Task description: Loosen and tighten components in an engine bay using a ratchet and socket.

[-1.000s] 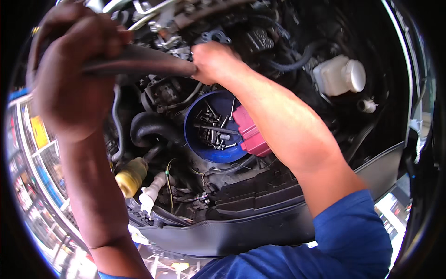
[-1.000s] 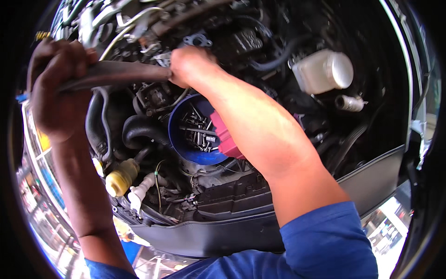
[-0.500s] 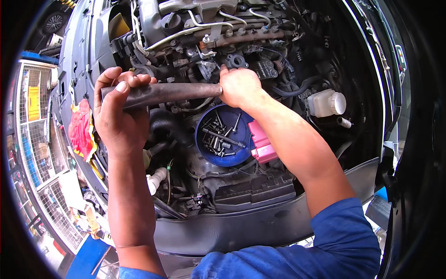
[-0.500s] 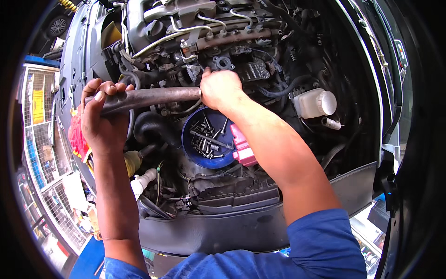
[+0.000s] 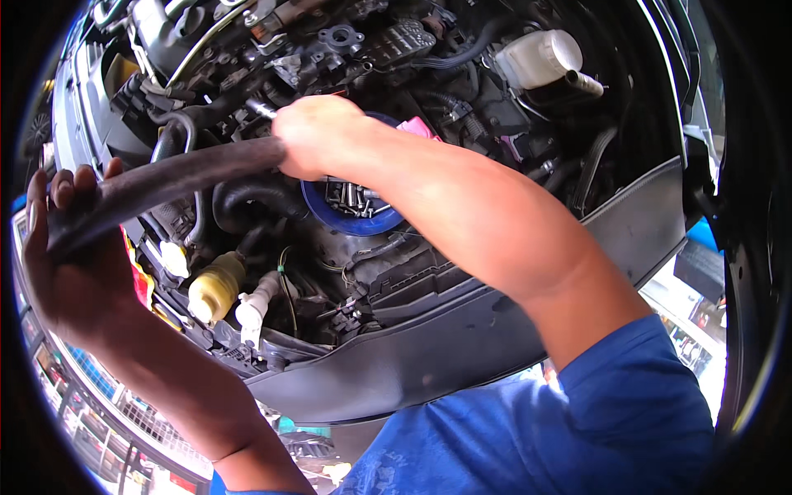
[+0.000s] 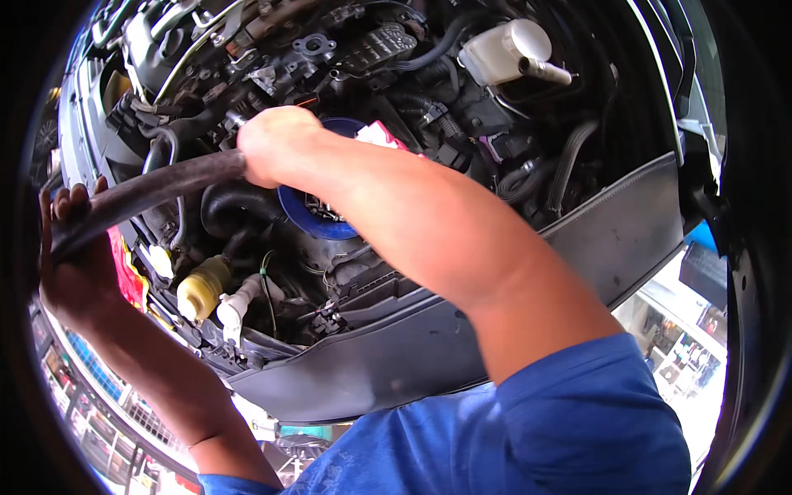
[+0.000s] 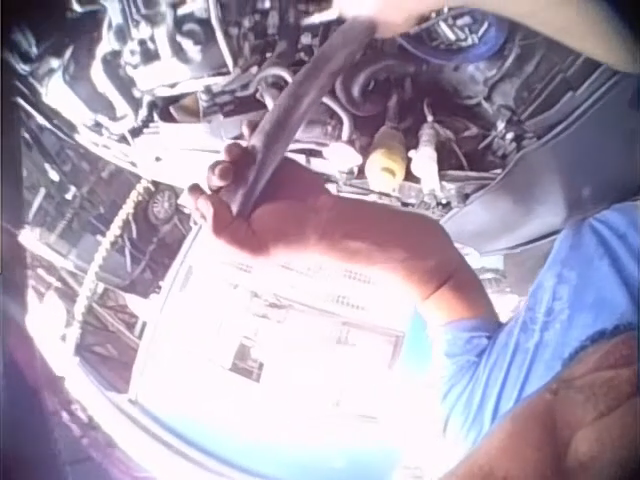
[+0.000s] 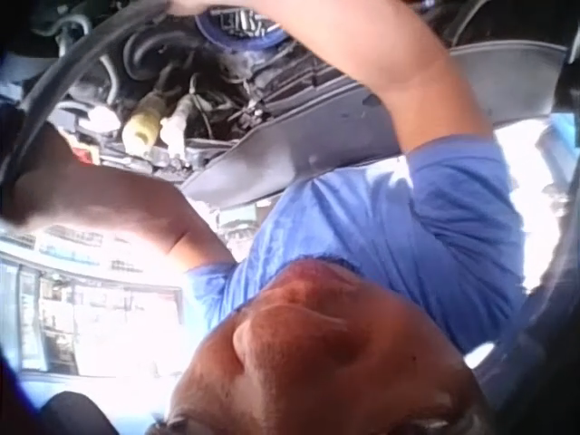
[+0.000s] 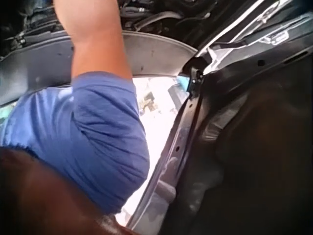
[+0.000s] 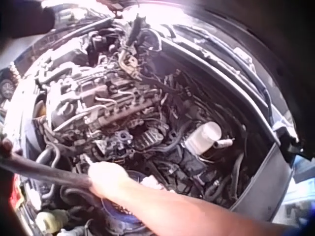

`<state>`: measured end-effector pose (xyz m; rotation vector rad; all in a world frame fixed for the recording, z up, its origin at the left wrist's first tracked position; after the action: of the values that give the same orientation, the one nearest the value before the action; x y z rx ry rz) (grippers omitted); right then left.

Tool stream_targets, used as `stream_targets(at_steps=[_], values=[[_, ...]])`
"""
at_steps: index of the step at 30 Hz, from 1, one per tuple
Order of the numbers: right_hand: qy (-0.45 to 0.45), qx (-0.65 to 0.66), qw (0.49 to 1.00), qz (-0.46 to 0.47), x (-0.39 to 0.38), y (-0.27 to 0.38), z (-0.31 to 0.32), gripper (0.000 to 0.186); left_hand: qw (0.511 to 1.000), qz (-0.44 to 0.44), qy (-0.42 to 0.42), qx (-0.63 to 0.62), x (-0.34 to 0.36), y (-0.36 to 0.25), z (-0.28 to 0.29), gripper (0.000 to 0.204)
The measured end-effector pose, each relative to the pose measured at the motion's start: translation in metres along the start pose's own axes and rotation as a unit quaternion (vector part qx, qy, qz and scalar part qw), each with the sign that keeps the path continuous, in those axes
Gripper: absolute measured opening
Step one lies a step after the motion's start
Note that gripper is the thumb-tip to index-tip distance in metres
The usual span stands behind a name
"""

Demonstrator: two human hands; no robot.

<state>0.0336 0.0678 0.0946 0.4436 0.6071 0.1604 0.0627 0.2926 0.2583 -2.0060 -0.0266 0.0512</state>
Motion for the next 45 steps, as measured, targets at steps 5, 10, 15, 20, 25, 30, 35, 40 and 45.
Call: stream_targets(at_steps=[5,10,15,20,25,30,35,40,45], values=[[-0.007,0.096,0.995,-0.034,0.054,-0.011,-0.032,0.029,0.991,0.08,0.101,0.021,0.055,0.049,-0.008,0.036],[-0.073,0.188,0.972,-0.118,0.07,-0.033,-0.056,0.041,0.981,0.096,0.169,0.024,0.064,0.075,-0.021,0.034],[-0.167,0.264,0.943,-0.117,0.067,-0.044,-0.061,0.052,0.959,0.1,0.265,0.017,0.042,0.071,-0.045,0.031],[-0.134,0.284,0.939,-0.142,0.088,-0.054,-0.066,0.05,0.96,0.082,0.26,0.057,0.042,0.079,-0.046,0.028],[-0.134,0.278,0.943,-0.127,0.105,-0.056,-0.07,0.05,0.967,0.059,0.243,0.058,0.043,0.089,-0.038,0.028],[-0.169,0.254,0.948,-0.084,0.104,-0.054,-0.073,0.042,0.979,-0.003,0.178,0.099,0.016,0.092,-0.017,0.029],[-0.177,0.295,0.933,-0.106,0.11,-0.058,-0.077,0.045,0.979,-0.004,0.007,0.201,-0.011,0.077,0.052,0.028],[-0.181,0.342,0.912,-0.135,0.118,-0.062,-0.084,0.042,0.979,0.011,-0.059,0.194,-0.029,0.078,0.076,0.029],[-0.158,0.626,0.743,-0.176,0.145,-0.104,-0.105,0.039,0.967,-0.097,0.038,0.234,0.013,0.076,-0.049,0.018]])
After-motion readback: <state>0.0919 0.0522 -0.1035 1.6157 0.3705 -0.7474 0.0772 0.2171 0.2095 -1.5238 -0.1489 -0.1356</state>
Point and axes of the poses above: each hand's wrist, its own x-axis towards the middle knuckle, its own z-axis out of the back of the hand, y = z × x, the point moved 9 cm from there along x, towards the middle knuckle, and after that the axes turned 3 degrees about -y, right-handed, at the moved point
